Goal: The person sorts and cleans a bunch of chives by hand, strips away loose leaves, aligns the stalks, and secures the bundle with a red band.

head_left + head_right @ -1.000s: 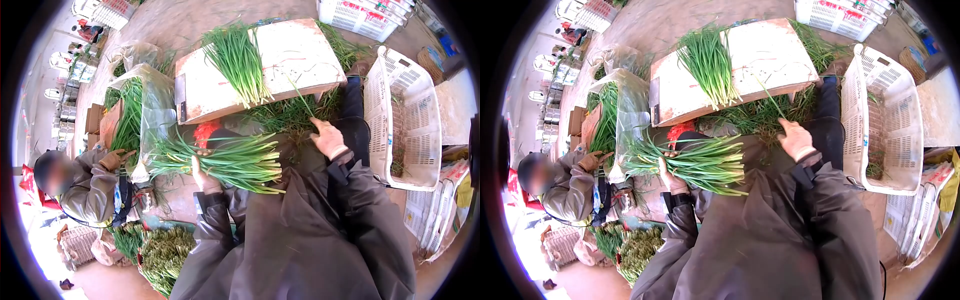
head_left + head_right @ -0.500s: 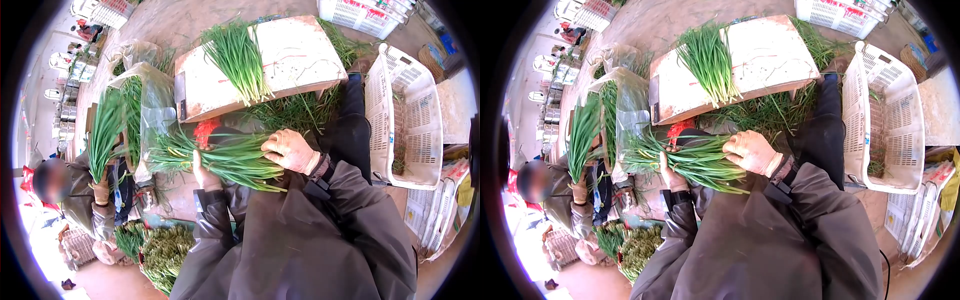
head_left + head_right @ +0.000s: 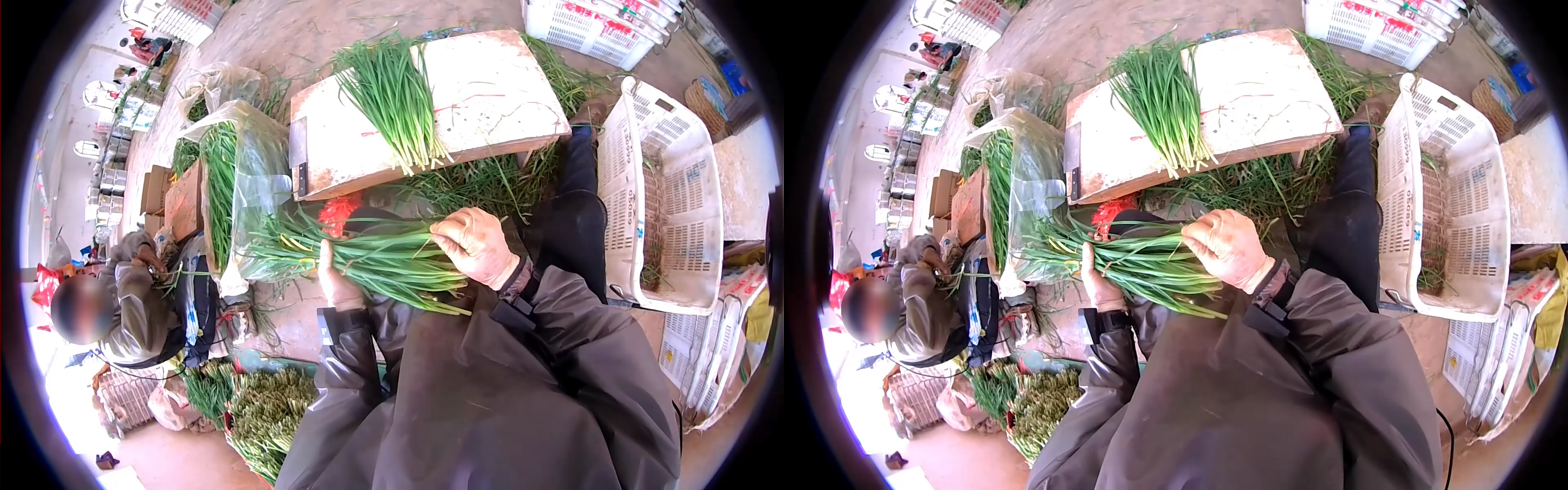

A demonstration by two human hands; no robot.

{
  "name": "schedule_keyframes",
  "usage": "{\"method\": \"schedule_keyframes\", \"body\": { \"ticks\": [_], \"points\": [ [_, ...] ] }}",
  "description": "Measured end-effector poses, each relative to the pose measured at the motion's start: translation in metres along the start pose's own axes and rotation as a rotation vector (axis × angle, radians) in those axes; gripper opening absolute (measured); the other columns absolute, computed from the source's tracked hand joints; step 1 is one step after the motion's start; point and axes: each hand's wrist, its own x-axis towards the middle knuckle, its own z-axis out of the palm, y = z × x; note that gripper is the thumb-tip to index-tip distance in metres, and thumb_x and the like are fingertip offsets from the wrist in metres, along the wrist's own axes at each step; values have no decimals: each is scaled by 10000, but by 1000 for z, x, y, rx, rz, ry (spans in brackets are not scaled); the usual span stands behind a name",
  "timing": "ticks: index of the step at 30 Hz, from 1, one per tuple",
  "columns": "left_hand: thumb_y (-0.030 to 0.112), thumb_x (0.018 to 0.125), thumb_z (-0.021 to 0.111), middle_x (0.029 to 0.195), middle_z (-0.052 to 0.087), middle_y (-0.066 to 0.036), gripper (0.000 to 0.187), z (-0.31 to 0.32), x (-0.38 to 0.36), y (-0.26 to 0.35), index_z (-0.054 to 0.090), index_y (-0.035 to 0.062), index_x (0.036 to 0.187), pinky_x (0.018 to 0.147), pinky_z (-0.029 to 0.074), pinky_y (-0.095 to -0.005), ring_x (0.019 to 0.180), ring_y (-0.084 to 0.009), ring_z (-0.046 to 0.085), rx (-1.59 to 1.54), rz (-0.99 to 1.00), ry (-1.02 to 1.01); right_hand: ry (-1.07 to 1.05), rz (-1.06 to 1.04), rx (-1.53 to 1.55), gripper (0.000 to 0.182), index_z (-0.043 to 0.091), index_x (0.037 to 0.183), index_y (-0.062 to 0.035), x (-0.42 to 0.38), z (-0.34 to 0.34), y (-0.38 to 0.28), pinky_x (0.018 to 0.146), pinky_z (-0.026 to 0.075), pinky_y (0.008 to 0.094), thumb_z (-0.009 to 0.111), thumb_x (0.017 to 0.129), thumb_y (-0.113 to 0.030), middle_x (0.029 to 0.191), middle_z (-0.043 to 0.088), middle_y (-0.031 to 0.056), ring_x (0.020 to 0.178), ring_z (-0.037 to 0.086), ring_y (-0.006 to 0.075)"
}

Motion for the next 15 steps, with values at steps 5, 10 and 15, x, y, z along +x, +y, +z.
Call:
{"method": "schedule_keyframes", "body": {
  "ticks": [5, 10, 15],
  "points": [
    [326, 995, 652, 1027, 728, -113, 313, -1, 0, 0, 692, 25, 1070, 890, 552, -388, 933, -239, 689, 31, -34, 74, 78, 12, -21, 159, 688, 967, -142, -9, 10, 7, 680, 499, 393, 784, 841, -131, 823, 662, 6, 751, 633, 248],
    [325, 986, 656, 1012, 731, -104, 311, -1, -1, 3, 696, 28, 1071, 846, 562, -385, 904, -231, 694, 86, 0, 8, 3, 60, -66, 193, 672, 1051, -140, -4, 11, 7, 674, 504, 384, 750, 874, -135, 836, 673, 16, 746, 643, 253],
    [322, 971, 669, 971, 728, -95, 304, -2, 4, 8, 692, 34, 1069, 760, 569, -374, 823, -232, 699, 139, -49, 31, -111, -95, -188, 194, 652, 1058, -148, 5, 5, 14, 647, 513, 395, 683, 870, -115, 836, 676, 31, 717, 654, 266]
  ]
}}
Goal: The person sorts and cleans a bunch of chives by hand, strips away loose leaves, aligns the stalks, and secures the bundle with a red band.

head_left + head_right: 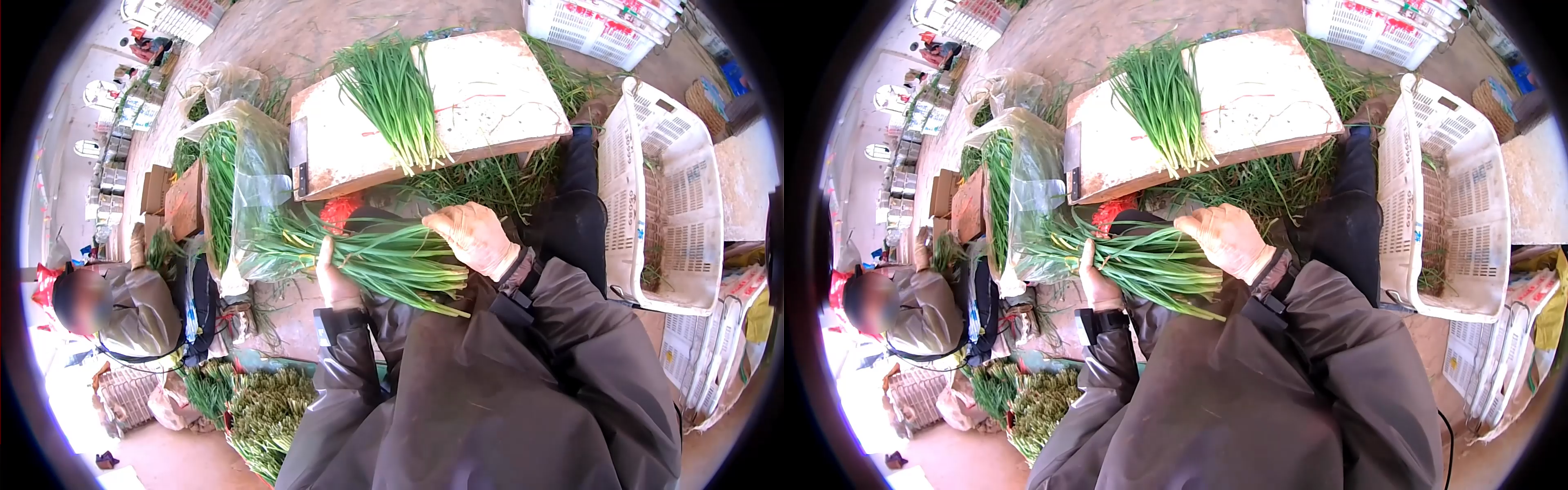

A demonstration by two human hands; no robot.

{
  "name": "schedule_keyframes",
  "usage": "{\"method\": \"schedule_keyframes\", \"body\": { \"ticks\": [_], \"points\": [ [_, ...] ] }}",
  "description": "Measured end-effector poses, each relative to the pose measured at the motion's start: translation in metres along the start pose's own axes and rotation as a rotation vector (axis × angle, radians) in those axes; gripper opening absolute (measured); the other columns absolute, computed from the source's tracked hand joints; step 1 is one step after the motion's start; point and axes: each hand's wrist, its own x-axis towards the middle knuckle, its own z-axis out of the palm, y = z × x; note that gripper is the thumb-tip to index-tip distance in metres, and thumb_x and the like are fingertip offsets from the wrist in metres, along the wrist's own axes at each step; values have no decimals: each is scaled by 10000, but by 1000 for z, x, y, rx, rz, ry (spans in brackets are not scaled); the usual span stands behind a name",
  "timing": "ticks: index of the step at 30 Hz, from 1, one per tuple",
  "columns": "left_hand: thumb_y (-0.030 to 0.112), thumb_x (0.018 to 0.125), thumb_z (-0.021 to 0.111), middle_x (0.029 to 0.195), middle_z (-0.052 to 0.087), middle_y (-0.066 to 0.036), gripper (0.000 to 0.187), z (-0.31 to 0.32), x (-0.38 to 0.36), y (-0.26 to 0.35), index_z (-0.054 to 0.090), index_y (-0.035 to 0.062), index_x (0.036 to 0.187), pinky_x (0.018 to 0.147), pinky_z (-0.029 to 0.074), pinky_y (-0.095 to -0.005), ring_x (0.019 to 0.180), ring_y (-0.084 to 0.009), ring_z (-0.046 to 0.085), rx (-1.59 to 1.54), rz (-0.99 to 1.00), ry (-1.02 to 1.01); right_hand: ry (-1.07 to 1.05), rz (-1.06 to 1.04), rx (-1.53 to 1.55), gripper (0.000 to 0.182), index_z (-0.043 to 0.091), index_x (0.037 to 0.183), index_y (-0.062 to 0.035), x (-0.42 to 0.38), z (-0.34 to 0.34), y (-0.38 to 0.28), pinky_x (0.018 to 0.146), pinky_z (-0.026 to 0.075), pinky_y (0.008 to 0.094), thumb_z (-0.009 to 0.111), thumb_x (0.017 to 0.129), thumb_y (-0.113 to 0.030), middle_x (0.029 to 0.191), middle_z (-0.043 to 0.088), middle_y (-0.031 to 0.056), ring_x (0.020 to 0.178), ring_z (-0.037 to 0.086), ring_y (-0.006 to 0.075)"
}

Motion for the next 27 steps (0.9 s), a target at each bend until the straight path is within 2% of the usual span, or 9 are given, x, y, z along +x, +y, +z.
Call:
{"method": "schedule_keyframes", "body": {
  "ticks": [1, 4, 7, 13, 16, 17, 20, 23, 27],
  "points": [
    [320, 969, 672, 960, 727, -94, 302, -1, 3, 1, 690, 35, 1068, 749, 568, -372, 810, -233, 699, 0, -24, 1, 29, -19, 55, 218, 652, 1060, -154, 2, -2, -1, 618, 518, 407, 666, 849, -102, 802, 658, 38, 690, 656, 265],
    [308, 961, 681, 925, 721, -89, 280, 1, 8, 4, 692, 41, 1044, 743, 567, -369, 811, -233, 696, 2, -81, 3, -166, 36, 110, 304, 671, 1124, -146, -13, 4, 8, 646, 534, 402, 715, 838, -55, 848, 707, 42, 741, 681, 267],
    [295, 959, 689, 923, 720, -76, 256, 5, 8, 10, 701, 49, 1029, 743, 566, -374, 813, -230, 688, 51, -110, -9, -77, 58, 135, 287, 664, 1094, -142, -19, 13, 9, 634, 528, 407, 728, 824, -68, 777, 671, 45, 706, 667, 285],
    [248, 962, 692, 932, 722, -67, 206, -4, 21, 5, 708, 53, 1026, 758, 566, -382, 820, -226, 683, 45, -124, -8, -230, 50, 39, 190, 656, 1021, -136, -12, 0, 6, 666, 536, 416, 741, 855, -99, 777, 654, 46, 747, 661, 300],
    [238, 962, 693, 938, 722, -73, 200, -2, 21, 5, 707, 49, 1023, 791, 570, -392, 838, -235, 684, 26, -133, -4, 17, 218, 235, 167, 642, 1004, -154, -12, 0, 0, 690, 531, 418, 710, 867, -86, 752, 641, 25, 739, 642, 283],
    [235, 962, 694, 942, 723, -75, 198, -1, 21, 5, 707, 47, 1022, 804, 572, -395, 844, -239, 684, 16, -137, -3, 88, 238, 244, 168, 645, 1007, -151, -12, 1, 3, 726, 533, 414, 714, 872, -78, 830, 664, 27, 773, 638, 293],
    [229, 960, 695, 952, 724, -85, 198, -3, 25, 2, 705, 40, 1019, 838, 572, -402, 863, -247, 686, -7, -149, 13, 30, 82, 225, 184, 704, 1020, -139, 5, -24, -2, 797, 535, 423, 742, 849, -82, 942, 666, 36, 910, 649, 286],
    [220, 957, 699, 956, 727, -89, 194, 6, 21, 5, 705, 37, 1021, 826, 578, -404, 854, -249, 690, 1, -147, 47, -185, -38, 267, 263, 715, 987, -177, 9, -23, -5, 783, 520, 412, 730, 747, -69, 968, 635, 15, 931, 618, 272],
    [212, 947, 709, 954, 729, -91, 192, 5, 21, 7, 707, 38, 1028, 798, 587, -402, 833, -251, 696, 0, -175, 27, -297, -156, -5, 107, 718, 923, -181, 9, -11, -8, 795, 515, 401, 676, 825, -189, 912, 599, 5, 893, 611, 238]
  ]
}}
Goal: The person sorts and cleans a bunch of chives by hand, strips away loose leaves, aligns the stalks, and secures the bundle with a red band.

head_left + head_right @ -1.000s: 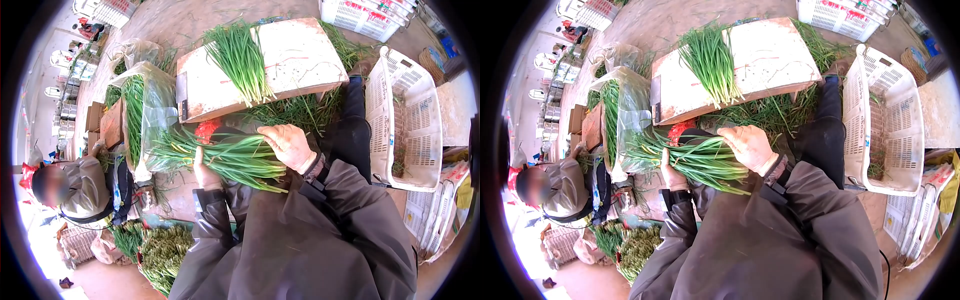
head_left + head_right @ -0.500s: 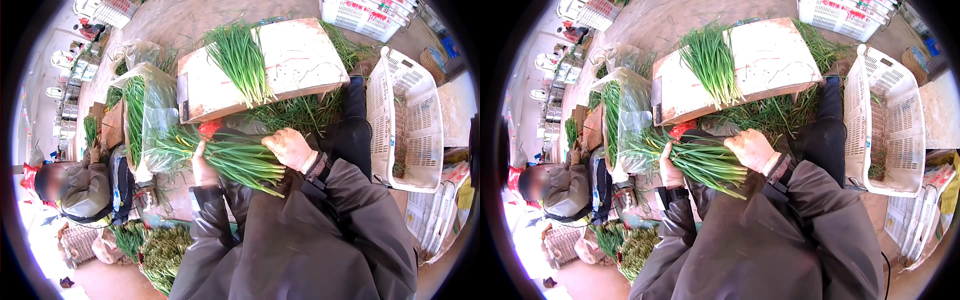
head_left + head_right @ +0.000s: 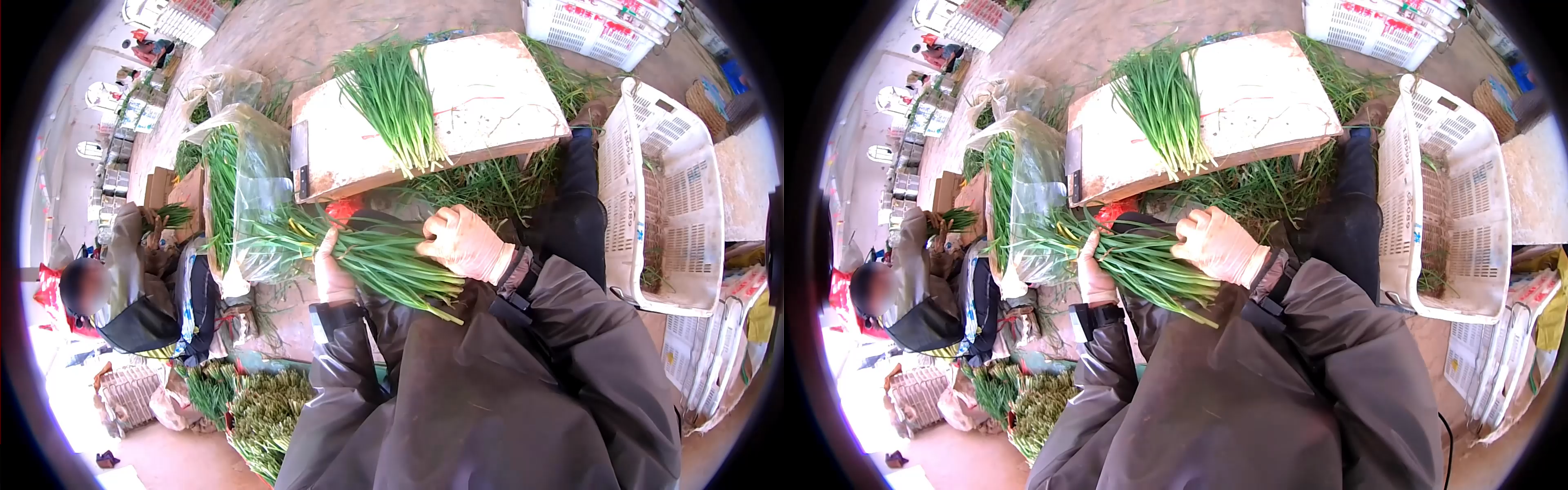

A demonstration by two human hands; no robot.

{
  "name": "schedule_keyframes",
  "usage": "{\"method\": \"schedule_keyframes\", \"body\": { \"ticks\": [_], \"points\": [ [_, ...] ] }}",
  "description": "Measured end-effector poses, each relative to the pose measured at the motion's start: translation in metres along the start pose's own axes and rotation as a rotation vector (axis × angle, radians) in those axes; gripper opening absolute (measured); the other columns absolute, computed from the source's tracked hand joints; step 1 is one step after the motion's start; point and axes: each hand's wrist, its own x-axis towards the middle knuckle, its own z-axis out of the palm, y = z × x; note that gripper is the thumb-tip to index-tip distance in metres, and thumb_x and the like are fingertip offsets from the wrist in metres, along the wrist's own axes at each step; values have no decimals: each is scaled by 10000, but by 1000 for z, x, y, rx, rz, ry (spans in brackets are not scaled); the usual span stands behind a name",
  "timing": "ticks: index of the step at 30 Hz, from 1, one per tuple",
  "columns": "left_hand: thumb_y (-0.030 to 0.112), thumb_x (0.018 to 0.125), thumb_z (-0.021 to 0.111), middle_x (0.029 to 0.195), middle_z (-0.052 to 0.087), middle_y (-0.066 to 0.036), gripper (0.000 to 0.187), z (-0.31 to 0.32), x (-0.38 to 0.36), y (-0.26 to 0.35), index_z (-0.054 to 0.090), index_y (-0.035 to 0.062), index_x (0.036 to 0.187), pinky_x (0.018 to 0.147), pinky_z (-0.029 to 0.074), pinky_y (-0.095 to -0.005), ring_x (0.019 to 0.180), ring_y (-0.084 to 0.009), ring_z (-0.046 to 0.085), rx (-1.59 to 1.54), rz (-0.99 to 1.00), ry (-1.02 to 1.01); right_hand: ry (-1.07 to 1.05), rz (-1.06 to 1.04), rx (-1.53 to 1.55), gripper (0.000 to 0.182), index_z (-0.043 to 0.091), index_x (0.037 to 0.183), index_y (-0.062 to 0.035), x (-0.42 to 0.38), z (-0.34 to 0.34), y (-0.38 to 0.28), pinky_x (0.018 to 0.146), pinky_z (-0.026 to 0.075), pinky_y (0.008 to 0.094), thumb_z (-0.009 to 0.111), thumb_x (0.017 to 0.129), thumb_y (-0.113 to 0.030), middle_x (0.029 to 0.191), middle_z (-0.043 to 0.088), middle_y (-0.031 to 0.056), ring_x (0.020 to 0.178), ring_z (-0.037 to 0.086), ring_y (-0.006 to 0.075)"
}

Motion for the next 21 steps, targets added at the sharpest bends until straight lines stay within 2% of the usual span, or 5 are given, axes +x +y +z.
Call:
{"method": "schedule_keyframes", "body": {
  "ticks": [5, 10, 15, 19, 21],
  "points": [
    [217, 940, 717, 967, 729, -89, 211, -7, -1, -1, 703, 41, 1056, 829, 582, -415, 873, -252, 694, -5, -13, -4, -214, 143, 160, 77, 695, 873, -147, -3, -7, 12, 798, 525, 406, 702, 861, -223, 917, 623, 36, 931, 631, 263],
    [243, 939, 719, 972, 722, -89, 250, -9, -5, -5, 688, 45, 1089, 844, 576, -420, 883, -249, 692, -32, 30, -63, -292, 292, 1188, 95, 741, 943, -4, -11, -57, 36, 759, 549, 320, 790, 877, -53, 945, 765, 94, 851, 709, 207],
    [250, 928, 727, 981, 716, -84, 250, 3, -12, -3, 685, 50, 1071, 866, 562, -402, 906, -236, 685, -22, 59, -98, 395, 106, 2242, 120, 702, 1053, -42, 0, -44, 47, 635, 420, 262, 695, 987, -142, 885, 666, 27, 709, 564, 125],
    [227, 908, 741, 969, 717, -98, 238, 7, -10, -5, 681, 45, 1048, 845, 572, -403, 860, -245, 691, -42, 44, -101, 83, 597, 1577, 98, 739, 1028, -72, 35, -60, 17, 694, 536, 281, 728, 931, -80, 805, 655, 18, 689, 598, 104],
    [218, 930, 718, 979, 713, -99, 225, 8, -5, -8, 677, 35, 1055, 827, 573, -396, 854, -239, 686, -56, 51, -89, -38, 354, 895, 142, 759, 1055, -42, 51, -23, 7, 815, 587, 302, 742, 915, -60, 1001, 765, 89, 907, 729, 179]
  ]
}}
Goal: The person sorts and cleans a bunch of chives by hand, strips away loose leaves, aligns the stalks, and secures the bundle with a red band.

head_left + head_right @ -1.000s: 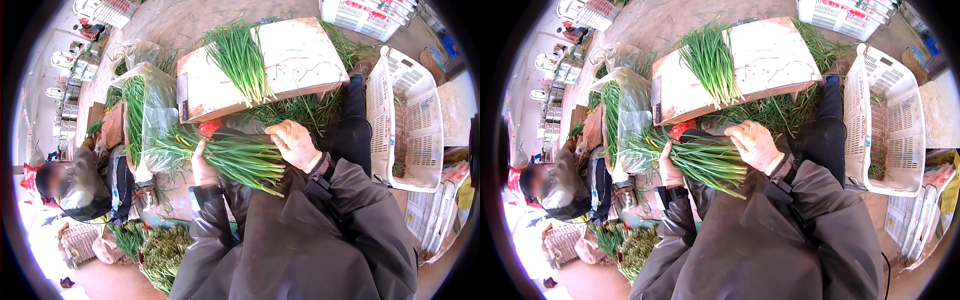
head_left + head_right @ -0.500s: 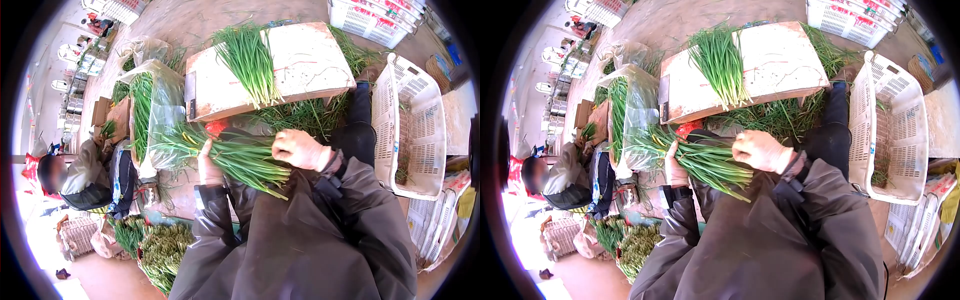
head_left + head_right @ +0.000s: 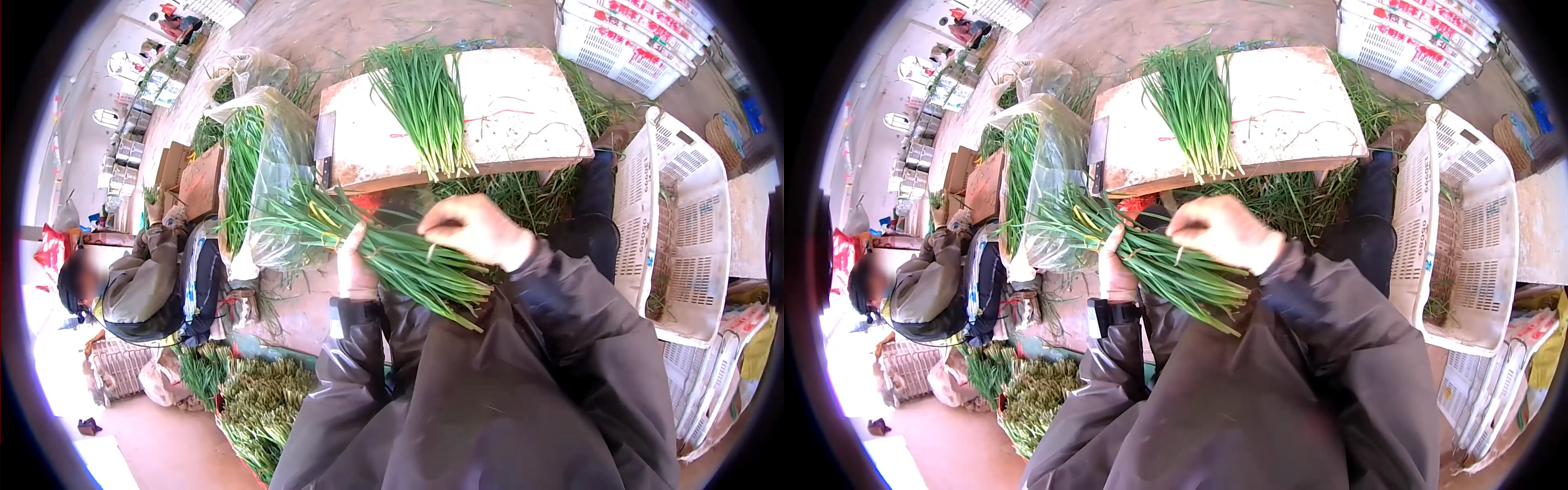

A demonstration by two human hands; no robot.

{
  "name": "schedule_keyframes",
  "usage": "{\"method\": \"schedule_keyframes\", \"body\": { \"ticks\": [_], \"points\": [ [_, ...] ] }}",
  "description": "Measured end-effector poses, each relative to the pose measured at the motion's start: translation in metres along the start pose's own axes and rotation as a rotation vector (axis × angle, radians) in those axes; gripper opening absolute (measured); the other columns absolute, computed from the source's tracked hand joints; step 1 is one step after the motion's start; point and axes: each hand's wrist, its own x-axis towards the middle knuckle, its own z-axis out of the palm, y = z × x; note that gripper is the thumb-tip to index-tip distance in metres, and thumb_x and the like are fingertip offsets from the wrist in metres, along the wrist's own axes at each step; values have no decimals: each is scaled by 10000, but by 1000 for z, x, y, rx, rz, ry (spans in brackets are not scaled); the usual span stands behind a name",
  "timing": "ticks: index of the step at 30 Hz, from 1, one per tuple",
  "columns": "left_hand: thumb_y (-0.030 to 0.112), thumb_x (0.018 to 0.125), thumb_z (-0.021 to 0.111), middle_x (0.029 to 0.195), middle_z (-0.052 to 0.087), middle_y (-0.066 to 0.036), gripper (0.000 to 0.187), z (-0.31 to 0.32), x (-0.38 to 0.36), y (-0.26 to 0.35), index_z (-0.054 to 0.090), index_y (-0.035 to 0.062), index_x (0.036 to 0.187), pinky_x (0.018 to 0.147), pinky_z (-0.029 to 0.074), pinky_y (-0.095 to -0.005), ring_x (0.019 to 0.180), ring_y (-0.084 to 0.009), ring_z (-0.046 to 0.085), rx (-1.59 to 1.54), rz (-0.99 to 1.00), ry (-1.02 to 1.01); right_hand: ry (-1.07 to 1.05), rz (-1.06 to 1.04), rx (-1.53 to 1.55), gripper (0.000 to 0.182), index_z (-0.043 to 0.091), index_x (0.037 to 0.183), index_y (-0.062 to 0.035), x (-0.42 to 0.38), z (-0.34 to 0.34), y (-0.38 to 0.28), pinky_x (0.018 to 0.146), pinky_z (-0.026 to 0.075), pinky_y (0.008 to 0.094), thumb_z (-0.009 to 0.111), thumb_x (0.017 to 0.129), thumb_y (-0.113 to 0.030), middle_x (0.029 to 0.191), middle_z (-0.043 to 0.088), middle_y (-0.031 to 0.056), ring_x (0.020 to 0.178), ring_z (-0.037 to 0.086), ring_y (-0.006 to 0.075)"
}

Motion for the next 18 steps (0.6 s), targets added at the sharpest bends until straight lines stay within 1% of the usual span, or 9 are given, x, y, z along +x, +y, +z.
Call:
{"method": "schedule_keyframes", "body": {
  "ticks": [2, 3, 6, 8, 10, 13, 14, 16, 18],
  "points": [
    [234, 998, 649, 944, 695, -80, 214, 7, -2, -1, 677, 39, 1079, 798, 570, -379, 827, -222, 668, -18, 8, -9, 5, -95, -84, 204, 743, 1065, -69, 12, 30, 13, 799, 578, 366, 757, 869, -122, 963, 750, 105, 879, 730, 271],
    [194, 940, 717, 1045, 734, -106, 267, -10, 6, -4, 663, 42, 1154, 861, 588, -427, 909, -261, 708, -73, -78, -41, 9, -114, -95, 231, 733, 1088, -77, 18, 44, 33, 793, 575, 379, 751, 868, -146, 966, 741, 104, 883, 723, 286],
    [174, 946, 708, 1046, 733, -107, 253, -4, 2, -3, 664, 43, 1159, 862, 593, -422, 908, -255, 710, -64, -33, -84, -38, -165, -310, 247, 708, 1094, -96, 26, 60, 25, 787, 568, 419, 708, 884, -227, 978, 714, 94, 914, 704, 318],
    [175, 999, 638, 1024, 709, -74, 245, 9, -3, -3, 655, 31, 1197, 820, 570, -355, 904, -211, 676, -21, 18, -97, -58, -186, -412, 224, 696, 1052, -102, 29, 67, 18, 781, 568, 438, 679, 898, -263, 980, 706, 84, 920, 700, 325],
    [139, 895, 742, 1117, 726, -109, 367, 13, -3, -1, 644, 22, 1229, 881, 577, -378, 991, -247, 698, -53, 23, -132, -92, -156, -497, 216, 690, 1053, -95, 32, 65, 19, 768, 569, 417, 699, 899, -246, 987, 708, 89, 907, 704, 310],
    [186, 914, 727, 1116, 721, -112, 382, 23, -8, 3, 642, 33, 1254, 900, 576, -393, 986, -254, 697, -113, 88, -149, -119, 90, -35, 189, 689, 1029, -81, 32, 56, 15, 746, 562, 373, 734, 910, -221, 949, 709, 105, 847, 702, 251],
    [218, 940, 703, 1153, 706, -115, 408, 21, -8, 3, 617, 31, 1293, 934, 561, -399, 1019, -253, 685, -142, 76, -177, -103, 144, 161, 140, 690, 988, -59, 31, 59, 24, 750, 539, 308, 739, 948, -184, 873, 704, 58, 800, 666, 169],
    [284, 991, 653, 1226, 677, -121, 466, 14, -6, 2, 568, 28, 1371, 1001, 532, -412, 1084, -253, 660, -200, 52, -235, -37, 170, 658, 121, 691, 963, -52, 30, 63, 33, 742, 513, 261, 701, 995, -167, 834, 669, -10, 796, 620, 103],
    [506, 967, 676, 1233, 678, -119, 704, 8, -7, -3, 509, 23, 1451, 971, 553, -448, 1077, -273, 667, -191, 98, -256, -78, 300, 997, 62, 684, 1012, -65, 31, 59, 38, 689, 479, 224, 692, 999, -125, 899, 657, -17, 745, 558, 61]
  ]
}}
